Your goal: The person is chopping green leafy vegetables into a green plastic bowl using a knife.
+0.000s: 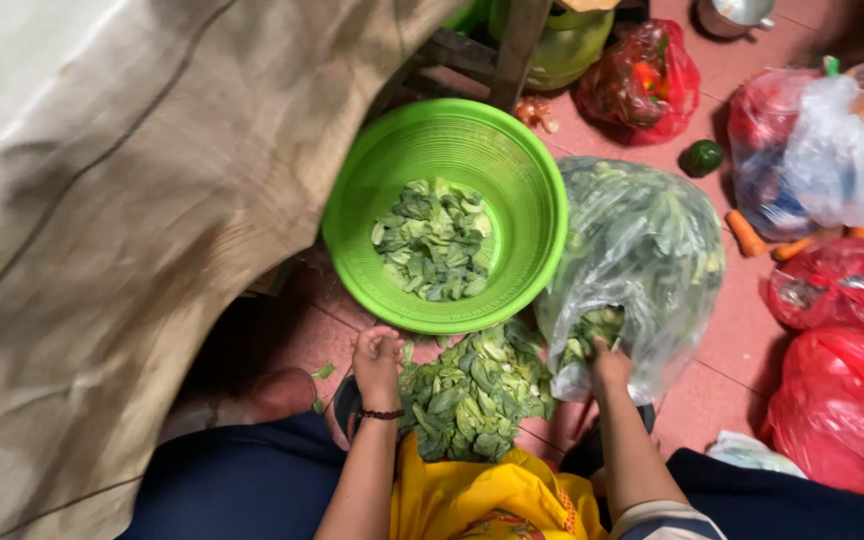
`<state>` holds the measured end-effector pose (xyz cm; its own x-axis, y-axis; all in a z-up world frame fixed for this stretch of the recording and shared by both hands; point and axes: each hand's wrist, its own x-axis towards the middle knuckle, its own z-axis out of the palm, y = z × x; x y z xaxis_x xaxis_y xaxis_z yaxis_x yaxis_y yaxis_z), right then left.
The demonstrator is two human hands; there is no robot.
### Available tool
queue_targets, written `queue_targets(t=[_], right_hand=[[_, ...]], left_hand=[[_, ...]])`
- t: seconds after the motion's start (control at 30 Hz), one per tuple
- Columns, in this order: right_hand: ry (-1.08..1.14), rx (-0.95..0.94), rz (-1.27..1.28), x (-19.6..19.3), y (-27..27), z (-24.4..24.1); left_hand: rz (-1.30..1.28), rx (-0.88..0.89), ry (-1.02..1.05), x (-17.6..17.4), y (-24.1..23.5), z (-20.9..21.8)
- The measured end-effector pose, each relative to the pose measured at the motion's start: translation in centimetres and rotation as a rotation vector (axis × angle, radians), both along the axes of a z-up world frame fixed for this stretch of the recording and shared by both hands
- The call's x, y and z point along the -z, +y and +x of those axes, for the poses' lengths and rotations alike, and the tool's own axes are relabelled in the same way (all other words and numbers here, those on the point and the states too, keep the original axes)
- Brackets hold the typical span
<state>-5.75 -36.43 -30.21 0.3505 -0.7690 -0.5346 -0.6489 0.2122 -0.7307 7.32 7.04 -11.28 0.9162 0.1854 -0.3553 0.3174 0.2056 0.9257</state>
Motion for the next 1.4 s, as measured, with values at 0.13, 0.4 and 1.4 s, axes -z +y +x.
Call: queue_targets(t=[0.13,0.4,1.4], right_hand=[[-0.27,0.191,0.723,-6.6,2.9,1.7],[-0.277,0.041,0.775,-24.6,11.8,-1.9],[-0.227,-0.881,-0.171,-29.3,21.0,-3.3]], left_hand=[[-0.067,0.103,-0.091,-3.3,-2.0,-0.5],[0.071,0.616,-0.339,-13.1,-6.1,-3.2],[0.712,1.039,-0.353,-7.9,-8.8,-10.8]])
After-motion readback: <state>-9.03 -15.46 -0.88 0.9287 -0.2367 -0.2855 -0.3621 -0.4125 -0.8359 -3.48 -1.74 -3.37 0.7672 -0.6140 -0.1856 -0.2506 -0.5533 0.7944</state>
